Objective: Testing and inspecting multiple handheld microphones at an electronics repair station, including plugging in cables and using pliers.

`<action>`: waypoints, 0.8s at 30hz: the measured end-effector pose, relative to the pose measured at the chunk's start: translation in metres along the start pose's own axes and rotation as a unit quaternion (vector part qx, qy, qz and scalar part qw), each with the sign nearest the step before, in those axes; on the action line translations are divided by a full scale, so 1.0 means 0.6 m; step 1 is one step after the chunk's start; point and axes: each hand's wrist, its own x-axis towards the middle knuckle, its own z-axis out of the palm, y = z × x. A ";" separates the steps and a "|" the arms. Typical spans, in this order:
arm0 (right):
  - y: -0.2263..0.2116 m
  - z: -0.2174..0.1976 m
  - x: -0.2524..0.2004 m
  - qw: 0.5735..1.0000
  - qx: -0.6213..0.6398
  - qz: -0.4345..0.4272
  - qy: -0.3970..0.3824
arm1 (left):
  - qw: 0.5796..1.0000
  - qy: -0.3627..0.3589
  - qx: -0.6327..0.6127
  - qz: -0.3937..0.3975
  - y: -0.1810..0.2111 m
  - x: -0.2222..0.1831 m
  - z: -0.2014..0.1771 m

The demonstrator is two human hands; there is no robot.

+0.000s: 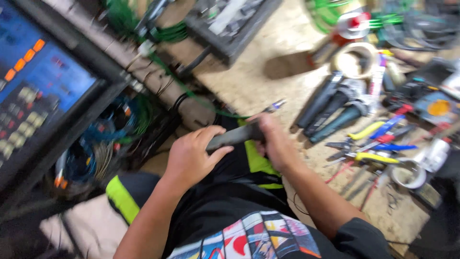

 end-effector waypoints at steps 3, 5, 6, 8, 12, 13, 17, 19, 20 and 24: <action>-0.054 0.008 -0.021 0.997 -0.066 -0.025 -0.019 | 1.000 -0.025 0.010 0.000 -0.006 -0.006 0.028; -0.089 -0.018 -0.034 0.984 -0.174 -0.027 0.003 | 1.000 0.000 -0.002 0.009 -0.021 -0.001 0.058; -0.103 -0.026 -0.041 0.961 -0.278 -0.011 0.009 | 1.000 0.024 -0.013 -0.006 -0.032 -0.002 0.071; -0.125 -0.049 -0.050 0.958 -0.282 -0.023 0.053 | 0.998 0.052 -0.039 -0.014 -0.029 0.012 0.084; -0.152 -0.092 -0.079 0.932 -0.331 -0.077 0.127 | 0.991 0.091 -0.079 -0.050 -0.029 0.065 0.093; -0.156 -0.102 -0.083 0.930 -0.332 -0.080 0.133 | 0.992 0.092 -0.081 -0.043 -0.039 0.084 0.106; -0.189 -0.143 -0.085 0.905 -0.349 -0.103 0.219 | 0.994 0.104 -0.043 -0.014 -0.038 0.167 0.136; -0.208 -0.179 -0.075 0.896 -0.346 -0.103 0.258 | 0.993 0.093 -0.075 0.013 -0.028 0.207 0.152; -0.215 -0.203 -0.067 0.883 -0.350 -0.108 0.293 | 0.993 0.109 -0.039 0.026 -0.029 0.226 0.166; -0.266 -0.279 -0.052 0.852 -0.366 -0.095 0.363 | 0.987 0.141 0.054 0.051 -0.019 0.269 0.191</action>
